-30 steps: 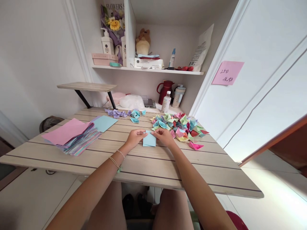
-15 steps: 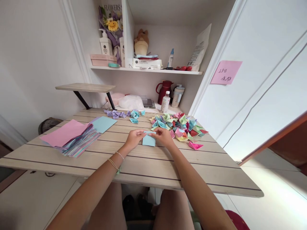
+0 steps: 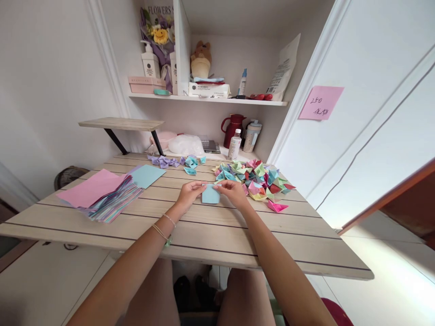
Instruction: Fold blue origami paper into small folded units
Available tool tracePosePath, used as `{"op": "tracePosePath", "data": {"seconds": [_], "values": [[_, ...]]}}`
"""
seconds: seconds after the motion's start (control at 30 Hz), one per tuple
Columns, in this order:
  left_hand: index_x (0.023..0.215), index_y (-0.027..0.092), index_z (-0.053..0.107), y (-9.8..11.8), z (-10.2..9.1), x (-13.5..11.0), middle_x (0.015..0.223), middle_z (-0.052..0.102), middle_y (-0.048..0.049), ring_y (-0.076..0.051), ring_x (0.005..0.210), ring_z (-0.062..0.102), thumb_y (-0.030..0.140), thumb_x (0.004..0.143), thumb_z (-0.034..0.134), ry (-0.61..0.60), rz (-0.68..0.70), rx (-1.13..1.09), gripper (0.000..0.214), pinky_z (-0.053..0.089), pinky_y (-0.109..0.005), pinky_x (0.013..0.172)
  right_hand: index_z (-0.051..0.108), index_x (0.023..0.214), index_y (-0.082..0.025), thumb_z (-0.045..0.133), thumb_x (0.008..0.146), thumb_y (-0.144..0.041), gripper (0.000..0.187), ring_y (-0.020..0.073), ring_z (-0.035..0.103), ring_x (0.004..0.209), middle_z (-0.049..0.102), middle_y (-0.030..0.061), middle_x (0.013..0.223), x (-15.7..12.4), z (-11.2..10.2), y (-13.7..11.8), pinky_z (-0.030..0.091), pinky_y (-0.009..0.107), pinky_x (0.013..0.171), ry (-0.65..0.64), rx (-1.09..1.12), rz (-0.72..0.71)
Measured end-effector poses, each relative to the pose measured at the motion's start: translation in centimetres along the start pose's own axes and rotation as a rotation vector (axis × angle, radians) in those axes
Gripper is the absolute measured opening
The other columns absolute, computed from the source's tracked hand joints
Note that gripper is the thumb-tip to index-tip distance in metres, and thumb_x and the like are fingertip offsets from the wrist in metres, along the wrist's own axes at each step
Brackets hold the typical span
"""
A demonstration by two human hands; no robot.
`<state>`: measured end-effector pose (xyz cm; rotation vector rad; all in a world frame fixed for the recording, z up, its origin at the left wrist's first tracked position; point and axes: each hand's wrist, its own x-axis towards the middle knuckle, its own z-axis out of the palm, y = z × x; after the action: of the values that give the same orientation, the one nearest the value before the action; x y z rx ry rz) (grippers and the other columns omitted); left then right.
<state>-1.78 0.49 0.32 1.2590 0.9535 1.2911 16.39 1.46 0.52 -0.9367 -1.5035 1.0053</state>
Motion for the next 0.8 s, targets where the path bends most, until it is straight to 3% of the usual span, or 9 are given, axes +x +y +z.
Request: {"op": "tracePosePath", "data": {"seconds": [0.27, 0.8], "values": [[0.075, 0.011, 0.068, -0.14, 0.18, 0.05, 0.074, 0.07, -0.0077, -0.017, 0.067, 0.064, 0.034, 0.056, 0.076, 0.039, 0.008, 0.004, 0.031, 0.051, -0.028, 0.065, 0.068, 0.074, -0.018, 0.072, 0.059, -0.044, 0.03, 0.0179, 0.059, 0.067, 0.067, 0.0031, 0.073, 0.08, -0.06, 0.2, 0.047, 0.03, 0.06, 0.009, -0.009, -0.02], [0.071, 0.012, 0.068, -0.16, -0.01, 0.18, 0.073, 0.07, -0.0074, -0.017, 0.068, 0.063, 0.038, 0.054, 0.076, 0.063, 0.011, 0.0, 0.032, 0.051, -0.028, 0.065, 0.07, 0.074, -0.019, 0.073, 0.057, -0.045, 0.031, 0.0188, 0.06, 0.07, 0.068, 0.003, 0.075, 0.19, -0.09, 0.23, 0.049, 0.032, 0.066, -0.007, 0.035, 0.029]]}}
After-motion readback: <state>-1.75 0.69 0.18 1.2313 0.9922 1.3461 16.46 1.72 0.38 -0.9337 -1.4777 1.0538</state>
